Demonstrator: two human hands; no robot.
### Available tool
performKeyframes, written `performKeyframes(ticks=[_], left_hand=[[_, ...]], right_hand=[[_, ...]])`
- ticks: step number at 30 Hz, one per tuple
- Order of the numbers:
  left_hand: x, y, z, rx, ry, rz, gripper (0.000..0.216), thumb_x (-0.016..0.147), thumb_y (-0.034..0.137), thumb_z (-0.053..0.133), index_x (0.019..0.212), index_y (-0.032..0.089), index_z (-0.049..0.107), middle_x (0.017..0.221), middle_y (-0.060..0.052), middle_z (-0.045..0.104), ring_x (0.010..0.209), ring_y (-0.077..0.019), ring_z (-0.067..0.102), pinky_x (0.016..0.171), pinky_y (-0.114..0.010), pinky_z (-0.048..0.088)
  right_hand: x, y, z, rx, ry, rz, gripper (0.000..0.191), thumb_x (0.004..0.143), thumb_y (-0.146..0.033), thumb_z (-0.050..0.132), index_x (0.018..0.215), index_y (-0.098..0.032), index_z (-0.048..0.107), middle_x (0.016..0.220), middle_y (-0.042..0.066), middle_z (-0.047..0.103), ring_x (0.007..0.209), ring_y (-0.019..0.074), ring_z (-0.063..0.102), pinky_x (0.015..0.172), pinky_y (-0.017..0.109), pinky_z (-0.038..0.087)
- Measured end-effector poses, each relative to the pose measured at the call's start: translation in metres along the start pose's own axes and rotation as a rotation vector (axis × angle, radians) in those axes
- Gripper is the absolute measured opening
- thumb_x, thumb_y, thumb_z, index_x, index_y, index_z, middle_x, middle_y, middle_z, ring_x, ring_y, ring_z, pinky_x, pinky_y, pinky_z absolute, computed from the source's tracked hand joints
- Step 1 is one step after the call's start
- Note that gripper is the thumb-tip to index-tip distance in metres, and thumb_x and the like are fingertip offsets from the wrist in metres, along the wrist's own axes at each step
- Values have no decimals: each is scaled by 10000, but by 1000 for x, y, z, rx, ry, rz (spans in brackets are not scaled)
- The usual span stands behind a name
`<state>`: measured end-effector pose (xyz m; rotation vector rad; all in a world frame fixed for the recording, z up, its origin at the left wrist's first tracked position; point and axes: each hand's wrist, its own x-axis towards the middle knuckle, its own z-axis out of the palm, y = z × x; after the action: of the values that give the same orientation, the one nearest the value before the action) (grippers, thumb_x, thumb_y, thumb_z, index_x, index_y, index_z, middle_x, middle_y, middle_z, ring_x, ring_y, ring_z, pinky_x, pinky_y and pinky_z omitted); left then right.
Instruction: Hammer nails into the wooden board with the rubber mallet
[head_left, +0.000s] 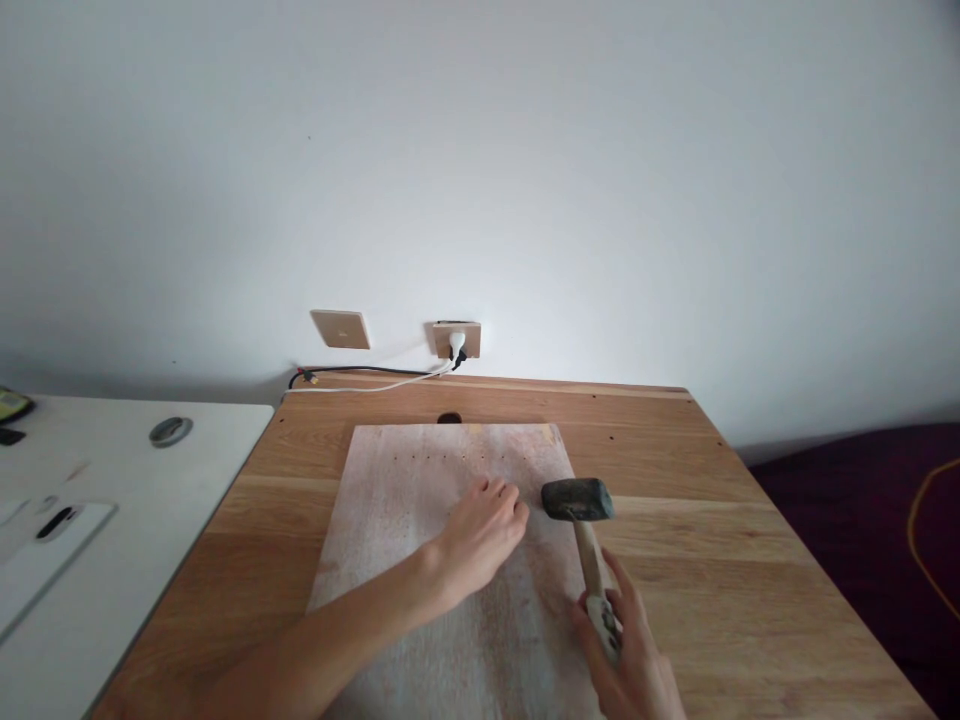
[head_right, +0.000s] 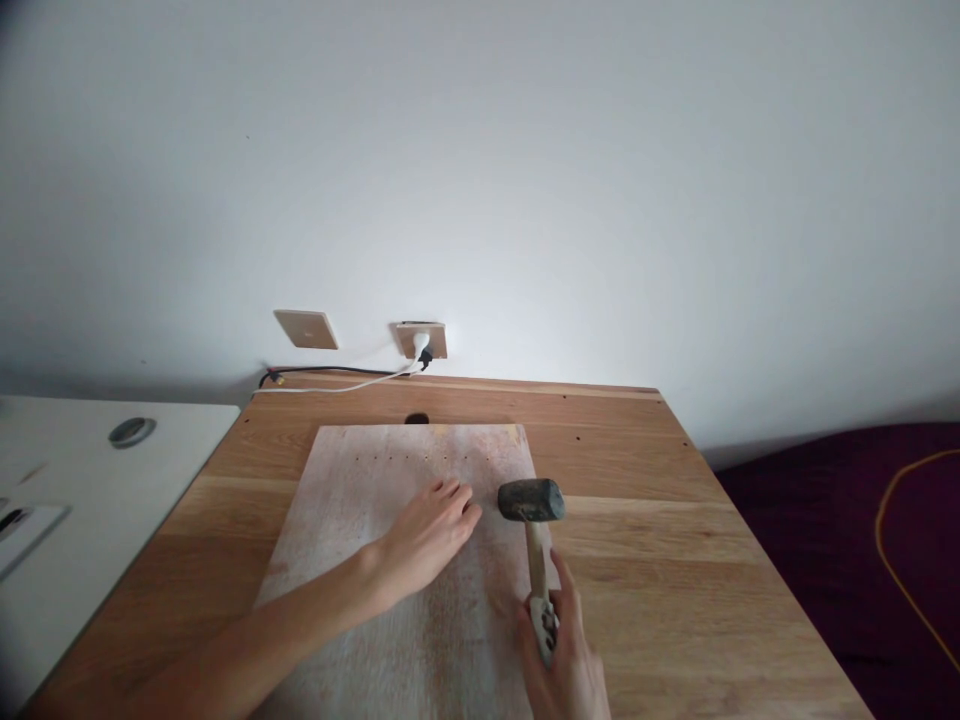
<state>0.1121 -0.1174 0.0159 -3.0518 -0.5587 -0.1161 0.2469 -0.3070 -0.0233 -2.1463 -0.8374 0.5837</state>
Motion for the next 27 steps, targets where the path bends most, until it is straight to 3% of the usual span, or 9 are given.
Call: performKeyframes(ticks=[2,4,8,11,14,16,20,23,27], left_hand=[[2,0,-4,4,-6,44,133,828,91,681,940,161,667,997,-96,690,986,-266,665,812,-374,543],[5,-2,-5,-11,1,76,113,835,88,677,924,158,676,998,-95,695,1003,-264,669,812,-360,542],[19,-20,3,-288,20,-3,78,875,104,672,894,174,699,930,-60,735,910,-206,690,788,-296,525],[39,-43,12,-724,51,-177,144,871,126,705,991,202,728,897,-3,763,751,-116,654,715,-215,482],[60,-62,22,-982,154,-254,241,894,116,670,1109,196,744,933,-2,787,706,-81,629,723,-191,476],[70,-68,29,-997,185,-252,206,879,83,657,1021,178,772,946,-19,793,740,-93,642,751,-200,480],[76,-70,44,-917,182,-261,152,861,66,680,926,166,775,865,-22,766,756,-122,639,760,-221,472],[73,-70,50,-878,197,-245,126,883,87,694,937,174,767,844,-14,737,760,-126,627,775,-231,473],[71,-71,52,-877,213,-238,106,890,107,700,930,182,763,842,-7,711,769,-121,627,777,-223,478]], right_hand=[[6,4,-5,-39,-46,29,796,969,-732,465,1490,-139,568,646,22,694,486,243,669,495,308,507],[12,9,-9,-66,-37,-6,770,983,-726,451,1433,-128,632,611,42,703,502,270,690,522,324,533],[23,20,-6,-114,102,-140,715,987,-689,469,1407,-145,663,1212,207,787,1037,379,791,821,395,622],[25,23,0,-109,83,-145,727,1014,-654,429,1459,-108,610,1294,231,755,1111,391,772,867,430,620],[21,17,4,-52,30,-79,763,1015,-669,415,1496,-97,567,1201,211,791,1013,367,798,794,404,616],[18,9,4,-13,-26,-13,819,995,-722,416,1507,-99,559,935,149,822,794,332,806,650,365,589],[14,-3,1,65,-154,67,877,972,-771,425,1495,-78,555,429,-52,531,389,233,599,447,302,444],[16,-5,-1,137,-190,118,879,934,-796,489,1455,-93,574,394,-91,431,367,203,542,417,276,413],[22,-4,-4,272,-268,215,875,856,-845,579,1403,-161,603,529,-59,565,386,156,517,378,249,393]])
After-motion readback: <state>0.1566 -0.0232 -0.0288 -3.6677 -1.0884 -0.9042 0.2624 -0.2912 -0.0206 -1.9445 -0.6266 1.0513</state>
